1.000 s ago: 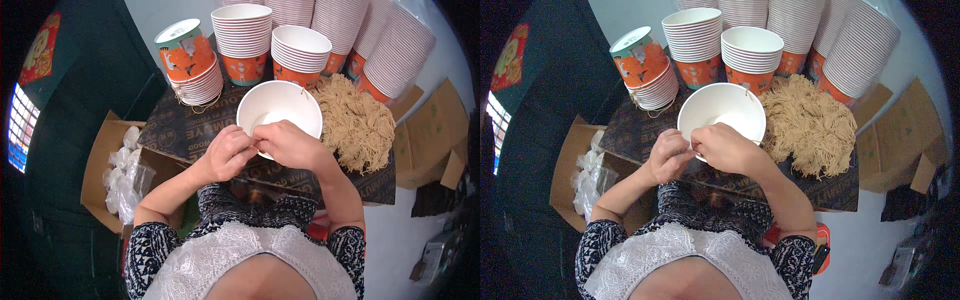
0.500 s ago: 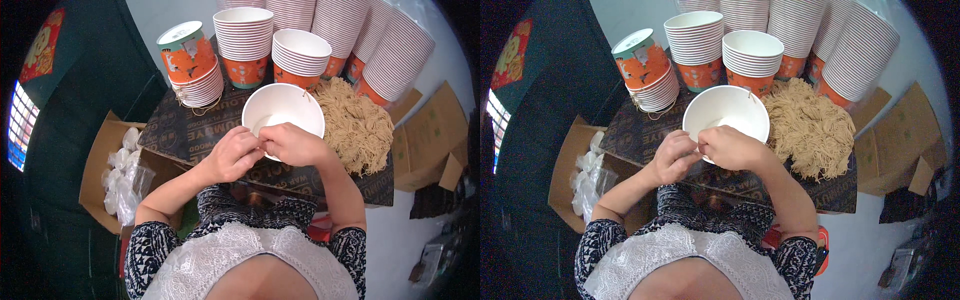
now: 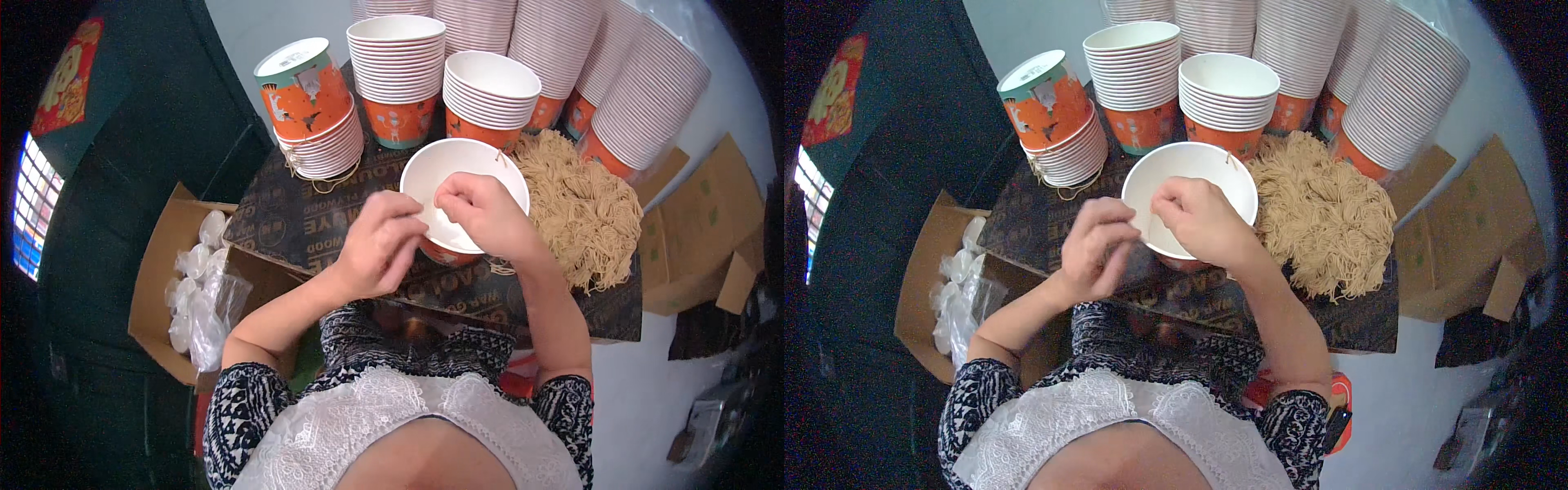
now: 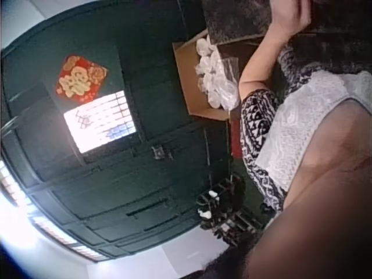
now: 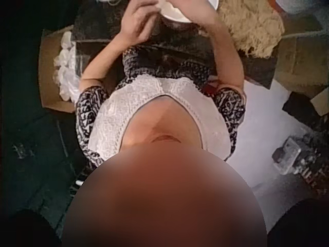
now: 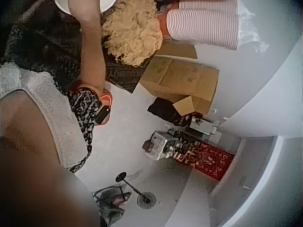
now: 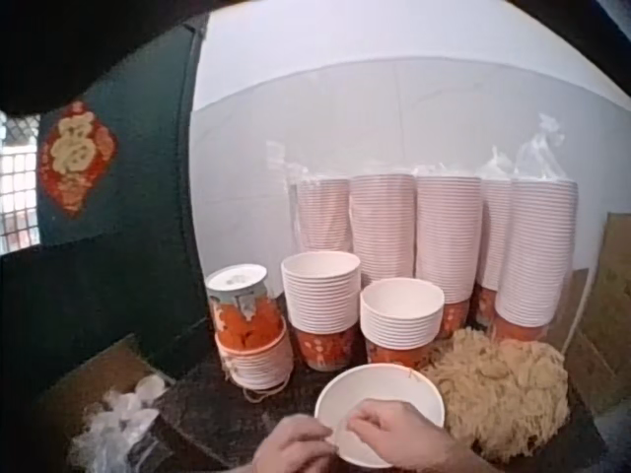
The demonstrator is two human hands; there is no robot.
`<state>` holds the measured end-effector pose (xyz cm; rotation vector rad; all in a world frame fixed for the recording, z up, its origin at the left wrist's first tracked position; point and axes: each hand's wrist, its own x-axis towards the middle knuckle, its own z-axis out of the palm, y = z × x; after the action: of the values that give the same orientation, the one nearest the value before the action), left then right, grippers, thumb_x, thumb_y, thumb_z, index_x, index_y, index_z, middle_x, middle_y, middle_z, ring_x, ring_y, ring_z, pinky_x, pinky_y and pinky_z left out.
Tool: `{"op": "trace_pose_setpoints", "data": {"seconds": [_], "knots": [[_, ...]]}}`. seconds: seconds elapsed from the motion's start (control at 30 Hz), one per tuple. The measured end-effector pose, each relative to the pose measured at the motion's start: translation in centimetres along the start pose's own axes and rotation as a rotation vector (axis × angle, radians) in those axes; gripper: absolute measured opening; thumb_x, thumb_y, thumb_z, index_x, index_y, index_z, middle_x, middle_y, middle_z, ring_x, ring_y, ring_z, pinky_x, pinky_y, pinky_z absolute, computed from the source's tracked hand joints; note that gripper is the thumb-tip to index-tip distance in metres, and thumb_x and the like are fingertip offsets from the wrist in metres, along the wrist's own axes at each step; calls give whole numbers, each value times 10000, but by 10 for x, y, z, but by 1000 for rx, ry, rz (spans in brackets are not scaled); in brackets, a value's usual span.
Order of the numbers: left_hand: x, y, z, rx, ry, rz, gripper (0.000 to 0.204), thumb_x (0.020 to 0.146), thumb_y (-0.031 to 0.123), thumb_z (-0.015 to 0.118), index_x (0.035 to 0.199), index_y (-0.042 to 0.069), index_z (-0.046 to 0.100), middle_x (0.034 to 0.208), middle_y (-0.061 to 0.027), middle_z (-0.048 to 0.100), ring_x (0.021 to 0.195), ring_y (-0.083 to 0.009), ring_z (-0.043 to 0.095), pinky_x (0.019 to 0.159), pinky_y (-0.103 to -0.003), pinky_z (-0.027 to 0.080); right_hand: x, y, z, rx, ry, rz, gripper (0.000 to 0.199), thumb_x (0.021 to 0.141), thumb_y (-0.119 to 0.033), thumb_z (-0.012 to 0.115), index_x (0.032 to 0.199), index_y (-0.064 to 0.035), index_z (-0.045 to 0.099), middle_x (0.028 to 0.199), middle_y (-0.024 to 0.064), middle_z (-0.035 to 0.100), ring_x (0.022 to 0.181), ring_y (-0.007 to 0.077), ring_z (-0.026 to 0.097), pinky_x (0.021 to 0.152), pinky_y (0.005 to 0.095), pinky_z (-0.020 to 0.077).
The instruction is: Threading strings through pre-punched holes in paper cups.
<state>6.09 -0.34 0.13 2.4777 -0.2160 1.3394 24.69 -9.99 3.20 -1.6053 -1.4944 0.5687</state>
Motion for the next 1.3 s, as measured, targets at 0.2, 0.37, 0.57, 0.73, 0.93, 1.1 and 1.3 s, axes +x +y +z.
{"op": "trace_pose_setpoints", "data": {"seconds": [0.2,0.37,0.57,0.73,0.93,1.1,1.3], "knots": [[25,26,-24,-952,416,-988,255,1036,135,429,1139,-38,586,974,-139,660,693,-155,599,572,-258,473,0,-11,7,197,175,-55,145,907,-108,623,942,30,652,817,135,684,727,224,657,671,340,510],[33,17,-21,-1463,199,-1183,375,1048,185,382,1154,-136,544,1057,-270,658,888,-331,696,759,-407,591,3,-25,7,75,201,-337,91,875,-71,639,898,17,638,800,121,634,740,256,618,659,358,488],[33,10,-14,-1589,276,-1201,398,1048,190,374,1128,-162,542,1032,-264,652,928,-347,686,858,-458,579,9,-22,8,-172,211,-543,61,839,-55,656,838,-6,619,801,136,610,792,323,580,699,417,467],[37,0,-25,-1549,309,-1168,432,1045,229,377,1163,-156,534,1138,-303,632,1047,-382,658,984,-469,526,5,-17,0,-144,283,-535,62,853,-32,636,895,7,660,844,143,644,830,307,610,726,389,480],[42,-85,-28,-1054,503,-1256,590,1035,361,401,1232,-194,435,1261,-363,499,1212,-429,539,1052,-509,455,-28,-17,-18,42,397,-266,141,909,6,563,980,38,680,825,102,639,765,191,610,699,311,474],[29,-168,4,-905,360,-1481,624,1014,479,424,1227,-104,484,1333,-299,478,1167,-387,548,1072,-523,355,-47,-10,-19,105,473,-183,176,926,5,540,1015,56,683,788,47,601,738,115,571,666,254,452],[44,-144,18,-834,330,-1179,519,1034,390,412,1216,-58,601,1301,-188,603,1209,-263,546,1124,-407,277,-62,5,-19,110,492,-139,184,941,-5,531,1025,59,681,797,39,610,727,105,564,660,243,447]]}}
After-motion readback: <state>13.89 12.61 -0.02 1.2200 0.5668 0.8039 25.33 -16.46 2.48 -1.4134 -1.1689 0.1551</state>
